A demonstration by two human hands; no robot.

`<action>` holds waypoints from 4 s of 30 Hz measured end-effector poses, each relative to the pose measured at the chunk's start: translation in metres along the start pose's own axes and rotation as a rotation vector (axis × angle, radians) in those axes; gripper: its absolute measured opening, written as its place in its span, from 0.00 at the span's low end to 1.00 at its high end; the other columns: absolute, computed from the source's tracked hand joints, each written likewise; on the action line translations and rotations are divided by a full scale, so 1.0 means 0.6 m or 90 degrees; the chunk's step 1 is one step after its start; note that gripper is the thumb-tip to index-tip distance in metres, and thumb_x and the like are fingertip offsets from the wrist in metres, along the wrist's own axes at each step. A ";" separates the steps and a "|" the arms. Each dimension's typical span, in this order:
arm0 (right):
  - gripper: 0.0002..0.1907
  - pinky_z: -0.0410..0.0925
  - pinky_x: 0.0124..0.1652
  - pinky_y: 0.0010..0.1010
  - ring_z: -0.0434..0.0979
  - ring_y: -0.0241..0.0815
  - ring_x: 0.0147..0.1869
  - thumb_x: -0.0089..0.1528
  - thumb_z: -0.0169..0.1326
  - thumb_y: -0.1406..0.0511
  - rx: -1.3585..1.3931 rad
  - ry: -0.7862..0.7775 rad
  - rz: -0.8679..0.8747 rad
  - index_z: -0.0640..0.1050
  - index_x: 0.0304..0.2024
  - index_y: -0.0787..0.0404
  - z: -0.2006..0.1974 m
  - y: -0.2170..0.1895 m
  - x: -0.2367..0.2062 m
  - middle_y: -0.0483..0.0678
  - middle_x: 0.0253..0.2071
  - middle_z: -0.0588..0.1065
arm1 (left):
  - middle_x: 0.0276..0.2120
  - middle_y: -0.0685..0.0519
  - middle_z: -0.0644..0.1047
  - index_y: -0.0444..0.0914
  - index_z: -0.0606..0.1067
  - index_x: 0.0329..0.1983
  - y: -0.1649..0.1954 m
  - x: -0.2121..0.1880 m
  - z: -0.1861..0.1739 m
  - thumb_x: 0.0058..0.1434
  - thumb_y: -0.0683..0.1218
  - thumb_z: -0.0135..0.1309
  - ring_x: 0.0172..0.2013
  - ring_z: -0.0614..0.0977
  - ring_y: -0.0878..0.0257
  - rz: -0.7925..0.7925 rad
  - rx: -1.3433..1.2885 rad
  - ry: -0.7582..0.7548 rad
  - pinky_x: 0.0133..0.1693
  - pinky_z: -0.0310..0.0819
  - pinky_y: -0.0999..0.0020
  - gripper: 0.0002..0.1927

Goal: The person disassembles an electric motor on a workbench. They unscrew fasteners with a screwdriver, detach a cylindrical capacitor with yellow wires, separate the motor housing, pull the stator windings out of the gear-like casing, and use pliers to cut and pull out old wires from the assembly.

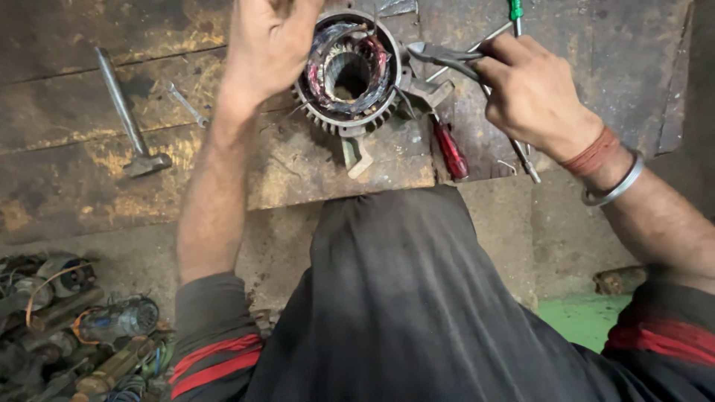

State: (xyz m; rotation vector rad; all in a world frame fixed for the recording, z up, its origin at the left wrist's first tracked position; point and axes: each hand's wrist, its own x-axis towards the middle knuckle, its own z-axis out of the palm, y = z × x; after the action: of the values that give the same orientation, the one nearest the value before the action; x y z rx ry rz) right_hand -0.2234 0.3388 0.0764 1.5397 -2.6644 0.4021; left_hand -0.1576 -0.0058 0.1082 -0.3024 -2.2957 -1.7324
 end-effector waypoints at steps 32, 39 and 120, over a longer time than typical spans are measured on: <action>0.27 0.63 0.68 0.45 0.67 0.61 0.70 0.55 0.45 0.77 0.332 0.105 0.093 0.71 0.59 0.71 0.065 -0.066 0.057 0.61 0.65 0.68 | 0.23 0.63 0.71 0.34 0.77 0.32 -0.117 -0.076 -0.030 0.71 0.45 0.67 0.24 0.63 0.75 -0.130 0.007 0.151 0.26 0.52 0.76 0.14; 0.31 0.59 0.67 0.54 0.67 0.60 0.66 0.54 0.48 0.79 0.138 0.100 0.038 0.73 0.62 0.69 -0.002 -0.054 0.067 0.60 0.67 0.68 | 0.20 0.65 0.69 0.38 0.74 0.24 -0.112 -0.125 0.010 0.68 0.48 0.66 0.22 0.63 0.77 -0.123 -0.069 0.226 0.25 0.49 0.75 0.18; 0.18 0.71 0.32 0.41 0.78 0.53 0.42 0.52 0.54 0.66 -0.003 -0.126 -0.111 0.79 0.46 0.62 -0.015 -0.035 0.074 0.53 0.40 0.73 | 0.41 0.51 0.77 0.28 0.73 0.60 -0.006 -0.089 0.016 0.84 0.54 0.34 0.33 0.71 0.68 -0.068 -0.510 0.120 0.35 0.64 0.73 0.26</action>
State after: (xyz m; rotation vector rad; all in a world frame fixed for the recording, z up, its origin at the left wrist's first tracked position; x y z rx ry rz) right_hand -0.2289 0.2937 0.0963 1.8843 -2.6339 0.2458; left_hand -0.1087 0.0019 0.0849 -0.1400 -1.4171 -2.5393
